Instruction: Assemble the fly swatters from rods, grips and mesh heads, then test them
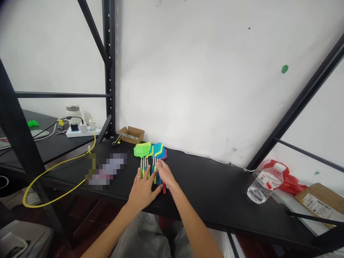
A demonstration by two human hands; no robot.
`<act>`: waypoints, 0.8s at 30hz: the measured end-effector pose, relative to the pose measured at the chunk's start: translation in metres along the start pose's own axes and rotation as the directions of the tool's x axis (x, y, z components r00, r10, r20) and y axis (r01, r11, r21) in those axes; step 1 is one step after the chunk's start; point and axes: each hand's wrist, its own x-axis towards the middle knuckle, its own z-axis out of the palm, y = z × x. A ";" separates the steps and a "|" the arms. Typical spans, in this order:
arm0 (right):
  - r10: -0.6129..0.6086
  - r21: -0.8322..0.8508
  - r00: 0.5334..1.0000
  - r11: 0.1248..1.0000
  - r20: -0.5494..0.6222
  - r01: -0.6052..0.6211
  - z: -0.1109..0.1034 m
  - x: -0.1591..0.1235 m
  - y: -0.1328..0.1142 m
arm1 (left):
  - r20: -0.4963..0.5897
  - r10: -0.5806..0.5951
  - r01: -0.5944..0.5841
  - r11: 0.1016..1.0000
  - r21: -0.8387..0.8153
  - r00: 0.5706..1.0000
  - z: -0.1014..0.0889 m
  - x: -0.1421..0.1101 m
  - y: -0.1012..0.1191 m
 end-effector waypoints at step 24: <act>0.181 0.648 0.963 0.761 -0.198 -0.010 -0.081 -0.006 0.024 | 0.013 0.350 -0.348 0.936 -0.059 0.937 -0.013 -0.001 0.008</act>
